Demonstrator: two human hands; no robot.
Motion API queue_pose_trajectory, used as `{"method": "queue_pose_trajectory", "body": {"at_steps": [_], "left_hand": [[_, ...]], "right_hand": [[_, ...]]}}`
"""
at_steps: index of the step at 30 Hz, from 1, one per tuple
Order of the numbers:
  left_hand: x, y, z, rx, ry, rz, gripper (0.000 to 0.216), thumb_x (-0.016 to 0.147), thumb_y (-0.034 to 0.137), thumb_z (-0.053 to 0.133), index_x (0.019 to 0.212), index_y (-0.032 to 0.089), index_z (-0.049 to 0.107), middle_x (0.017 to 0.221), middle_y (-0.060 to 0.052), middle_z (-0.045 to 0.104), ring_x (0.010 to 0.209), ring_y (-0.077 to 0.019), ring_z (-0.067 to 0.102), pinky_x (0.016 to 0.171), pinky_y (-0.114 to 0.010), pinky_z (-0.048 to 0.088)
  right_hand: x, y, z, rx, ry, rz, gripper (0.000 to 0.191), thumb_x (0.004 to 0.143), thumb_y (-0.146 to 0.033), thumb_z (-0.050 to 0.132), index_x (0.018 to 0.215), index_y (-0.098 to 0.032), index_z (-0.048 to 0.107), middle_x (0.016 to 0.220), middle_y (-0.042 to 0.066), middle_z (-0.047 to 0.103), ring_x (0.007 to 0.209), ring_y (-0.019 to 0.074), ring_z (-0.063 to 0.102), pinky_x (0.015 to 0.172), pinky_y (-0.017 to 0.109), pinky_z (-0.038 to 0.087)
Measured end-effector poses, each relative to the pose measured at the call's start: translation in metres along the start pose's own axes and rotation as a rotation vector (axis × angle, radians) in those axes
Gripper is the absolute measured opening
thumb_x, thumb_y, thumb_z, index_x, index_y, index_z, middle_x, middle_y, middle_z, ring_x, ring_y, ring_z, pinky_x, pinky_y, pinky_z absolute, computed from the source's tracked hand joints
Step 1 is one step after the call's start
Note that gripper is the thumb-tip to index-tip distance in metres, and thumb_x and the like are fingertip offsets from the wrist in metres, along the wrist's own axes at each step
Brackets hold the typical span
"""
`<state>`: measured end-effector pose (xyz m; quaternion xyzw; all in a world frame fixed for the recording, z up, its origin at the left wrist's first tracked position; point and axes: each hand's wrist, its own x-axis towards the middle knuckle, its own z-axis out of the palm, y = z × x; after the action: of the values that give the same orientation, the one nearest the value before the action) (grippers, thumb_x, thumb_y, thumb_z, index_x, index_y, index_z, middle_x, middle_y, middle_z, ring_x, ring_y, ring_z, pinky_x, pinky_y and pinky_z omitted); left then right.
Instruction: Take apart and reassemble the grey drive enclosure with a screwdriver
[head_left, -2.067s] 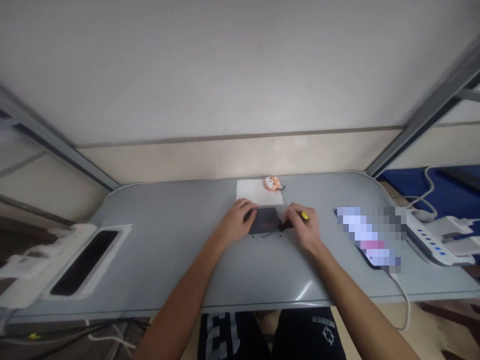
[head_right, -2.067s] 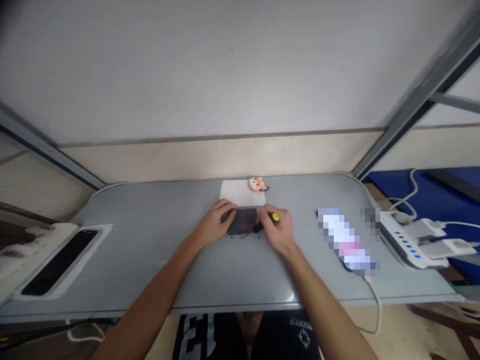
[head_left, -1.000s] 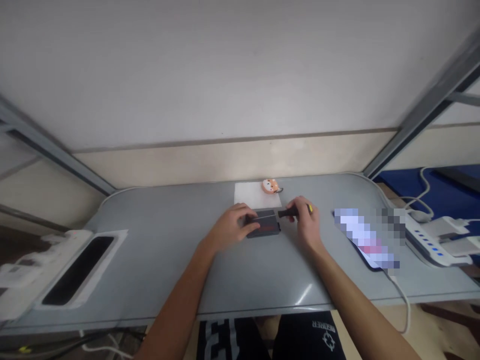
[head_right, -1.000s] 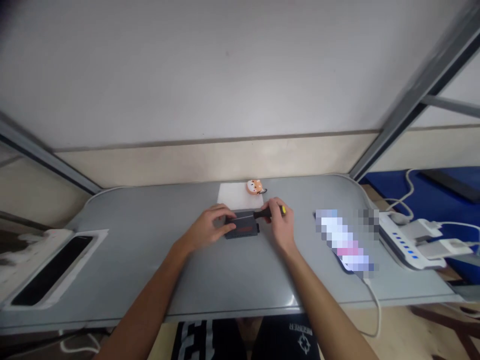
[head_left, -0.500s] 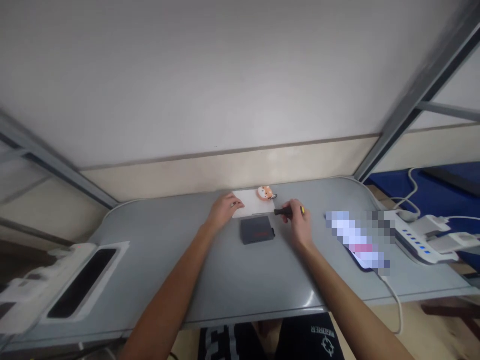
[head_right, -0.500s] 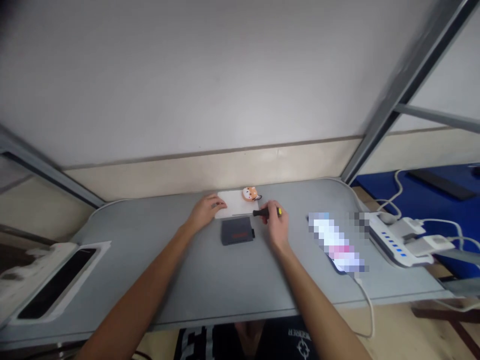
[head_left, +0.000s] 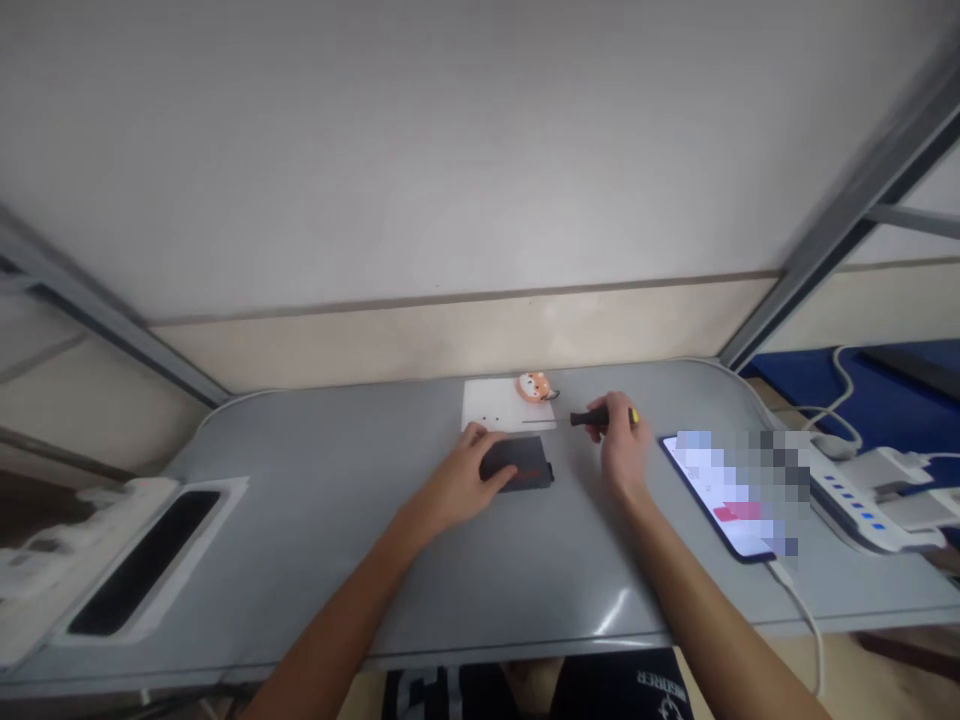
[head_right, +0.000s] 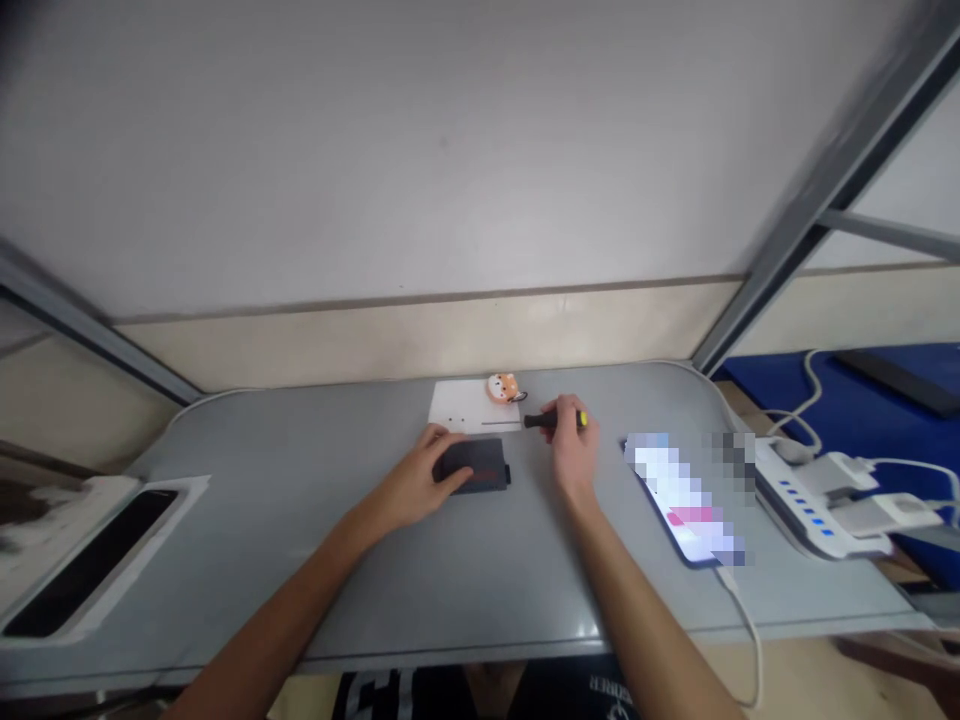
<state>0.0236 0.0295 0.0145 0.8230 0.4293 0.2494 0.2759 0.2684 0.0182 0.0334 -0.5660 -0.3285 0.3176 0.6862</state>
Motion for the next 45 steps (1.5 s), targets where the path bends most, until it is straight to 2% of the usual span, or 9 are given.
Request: {"method": "queue_pose_trajectory", "body": {"at_steps": [5,8,12,19,25,31,34,40,45], "left_hand": [[0.001,-0.035,-0.012,-0.353,-0.088,-0.059,0.048,0.094,0.03,0.07,0.14,0.029,0.058,0.133,-0.008,0.068,0.12,-0.0237,0.066,0.107,-0.04,0.053],[0.005,-0.045,-0.019,-0.412,-0.105,-0.072,0.03,0.099,0.03,0.06,0.126,0.025,0.069,0.132,-0.008,0.07,0.118,-0.0233,0.068,0.108,-0.04,0.052],[0.008,-0.037,-0.019,-0.3,-0.04,-0.069,0.029,0.103,0.03,0.05,0.102,0.024,0.079,0.126,-0.006,0.073,0.117,-0.0227,0.068,0.107,-0.039,0.051],[0.007,-0.028,-0.014,-0.273,-0.007,-0.119,0.03,0.104,0.031,0.048,0.103,0.024,0.076,0.106,-0.004,0.079,0.1,-0.0214,0.072,0.088,-0.034,0.056],[0.006,-0.023,-0.01,-0.225,0.033,-0.053,0.026,0.102,0.027,0.05,0.1,0.023,0.076,0.107,-0.004,0.079,0.102,-0.0206,0.072,0.095,-0.035,0.054],[0.006,-0.017,-0.01,-0.208,0.031,-0.014,0.021,0.101,0.024,0.054,0.101,0.023,0.075,0.105,-0.004,0.078,0.099,-0.0195,0.072,0.093,-0.034,0.054],[0.006,-0.018,-0.009,-0.207,0.034,-0.005,0.021,0.101,0.023,0.053,0.101,0.023,0.074,0.105,-0.004,0.077,0.099,-0.0193,0.072,0.093,-0.034,0.054],[0.006,-0.02,-0.007,-0.204,0.04,0.005,0.022,0.1,0.021,0.053,0.1,0.023,0.075,0.104,-0.004,0.077,0.099,-0.0192,0.072,0.093,-0.035,0.055],[0.005,-0.02,-0.006,-0.194,0.04,0.015,0.023,0.1,0.021,0.051,0.101,0.023,0.074,0.105,-0.005,0.077,0.1,-0.0193,0.071,0.095,-0.035,0.054]], "right_hand": [[0.018,0.005,0.011,-0.139,-0.196,-0.033,0.037,0.093,-0.045,0.054,0.069,-0.02,0.064,0.06,-0.002,0.055,0.057,0.0134,0.051,0.055,0.027,0.038],[0.014,0.015,0.014,-0.192,-0.27,-0.031,0.035,0.092,-0.042,0.055,0.067,-0.02,0.063,0.059,-0.002,0.055,0.058,0.0136,0.052,0.057,0.027,0.039],[0.005,0.023,0.013,-0.217,-0.364,-0.017,0.034,0.091,-0.041,0.055,0.066,-0.02,0.064,0.059,-0.002,0.056,0.058,0.0139,0.053,0.057,0.027,0.039],[0.006,0.021,0.013,-0.16,-0.358,0.006,0.035,0.091,-0.043,0.055,0.065,-0.02,0.064,0.058,-0.001,0.057,0.056,0.0142,0.052,0.055,0.028,0.039],[0.005,0.021,0.012,-0.192,-0.375,-0.024,0.036,0.091,-0.042,0.055,0.065,-0.02,0.065,0.057,-0.001,0.056,0.055,0.0136,0.051,0.055,0.028,0.038],[0.007,0.021,0.01,-0.148,-0.363,-0.01,0.034,0.088,-0.041,0.056,0.061,-0.02,0.062,0.057,-0.001,0.053,0.053,0.0128,0.048,0.052,0.027,0.037],[0.003,0.018,0.009,-0.117,-0.413,-0.009,0.036,0.088,-0.04,0.056,0.059,-0.02,0.061,0.055,-0.001,0.052,0.051,0.0127,0.047,0.05,0.027,0.036],[-0.014,0.013,0.011,-0.14,-0.65,-0.016,0.041,0.09,-0.045,0.058,0.059,-0.019,0.064,0.055,0.0,0.054,0.051,0.0135,0.048,0.052,0.028,0.036],[-0.015,0.01,0.012,-0.136,-0.637,-0.007,0.041,0.09,-0.045,0.057,0.058,-0.02,0.063,0.055,0.0,0.053,0.052,0.0137,0.047,0.052,0.028,0.036]]}}
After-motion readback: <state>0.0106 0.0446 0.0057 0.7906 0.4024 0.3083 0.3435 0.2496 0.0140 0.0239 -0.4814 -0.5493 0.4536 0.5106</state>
